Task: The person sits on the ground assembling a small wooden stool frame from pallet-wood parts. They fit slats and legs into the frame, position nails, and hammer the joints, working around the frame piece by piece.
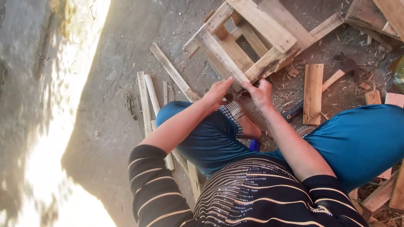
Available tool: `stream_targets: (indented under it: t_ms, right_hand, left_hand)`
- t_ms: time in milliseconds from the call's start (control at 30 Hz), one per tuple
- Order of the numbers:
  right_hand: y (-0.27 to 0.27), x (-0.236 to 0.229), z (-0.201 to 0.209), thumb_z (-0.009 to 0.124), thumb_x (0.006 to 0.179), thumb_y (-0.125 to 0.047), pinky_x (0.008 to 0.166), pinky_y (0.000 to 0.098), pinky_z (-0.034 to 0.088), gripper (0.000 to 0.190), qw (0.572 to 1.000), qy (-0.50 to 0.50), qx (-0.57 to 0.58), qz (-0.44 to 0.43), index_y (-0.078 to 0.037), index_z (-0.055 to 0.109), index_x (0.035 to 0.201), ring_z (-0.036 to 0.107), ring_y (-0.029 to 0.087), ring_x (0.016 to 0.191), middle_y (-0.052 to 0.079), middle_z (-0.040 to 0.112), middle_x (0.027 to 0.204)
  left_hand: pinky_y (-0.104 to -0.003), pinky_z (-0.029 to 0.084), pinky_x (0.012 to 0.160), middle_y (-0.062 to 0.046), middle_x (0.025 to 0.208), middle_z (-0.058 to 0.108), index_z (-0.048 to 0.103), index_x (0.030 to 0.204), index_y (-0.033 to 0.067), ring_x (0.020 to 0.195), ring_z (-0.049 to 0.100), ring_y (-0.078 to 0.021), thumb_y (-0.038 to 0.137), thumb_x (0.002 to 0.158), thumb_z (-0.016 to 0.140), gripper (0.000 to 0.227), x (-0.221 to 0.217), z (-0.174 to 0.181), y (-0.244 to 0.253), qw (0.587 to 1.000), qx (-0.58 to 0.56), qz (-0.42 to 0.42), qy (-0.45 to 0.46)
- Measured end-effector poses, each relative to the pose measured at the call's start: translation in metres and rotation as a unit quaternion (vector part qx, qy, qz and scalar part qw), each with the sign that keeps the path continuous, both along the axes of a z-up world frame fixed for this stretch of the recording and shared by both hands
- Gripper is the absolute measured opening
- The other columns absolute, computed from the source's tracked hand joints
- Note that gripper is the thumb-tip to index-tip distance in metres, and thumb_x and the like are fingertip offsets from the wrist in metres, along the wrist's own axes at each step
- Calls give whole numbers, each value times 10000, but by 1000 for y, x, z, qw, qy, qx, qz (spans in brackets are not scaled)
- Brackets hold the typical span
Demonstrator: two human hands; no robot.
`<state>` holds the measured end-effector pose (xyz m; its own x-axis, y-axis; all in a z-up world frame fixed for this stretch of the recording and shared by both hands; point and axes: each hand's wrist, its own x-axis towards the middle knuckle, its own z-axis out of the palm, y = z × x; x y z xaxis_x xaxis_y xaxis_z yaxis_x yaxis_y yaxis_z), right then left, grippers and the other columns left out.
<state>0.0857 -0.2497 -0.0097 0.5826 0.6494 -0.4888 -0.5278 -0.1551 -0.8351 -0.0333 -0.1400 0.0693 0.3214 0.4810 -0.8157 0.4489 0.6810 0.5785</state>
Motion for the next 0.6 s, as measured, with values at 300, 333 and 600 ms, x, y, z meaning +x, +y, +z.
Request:
stream_targets:
  t_ms: [300, 333, 600]
  right_hand:
    - [-7, 0, -21, 955, 795, -236, 679, 365, 662, 420, 999, 40, 16, 12, -44, 735, 1097, 746, 160, 797, 72, 741, 935]
    - [-10, 1, -22, 961, 804, -259, 707, 390, 660, 462, 998, 45, 16, 28, -33, 723, 1129, 740, 174, 834, 87, 737, 968]
    - [-56, 78, -24, 840, 897, -448, 756, 351, 622, 549, 990, -5, -62, 127, -73, 653, 1250, 734, 160, 895, 65, 732, 1034]
  left_hand:
    - [-536, 622, 695, -209, 976, 749, 688, 1212, 59, 919, 751, -318, 320, 977, 728, 354, -19, -143, -3, 989, 65, 110, -76]
    - [-522, 613, 726, -188, 982, 730, 677, 1231, 34, 931, 725, -293, 306, 974, 728, 377, -16, -126, -7, 989, 72, 104, -76]
    - [-506, 637, 668, -218, 923, 747, 707, 1139, 5, 875, 757, -340, 275, 955, 741, 328, -18, -138, -1, 990, 61, 101, -72]
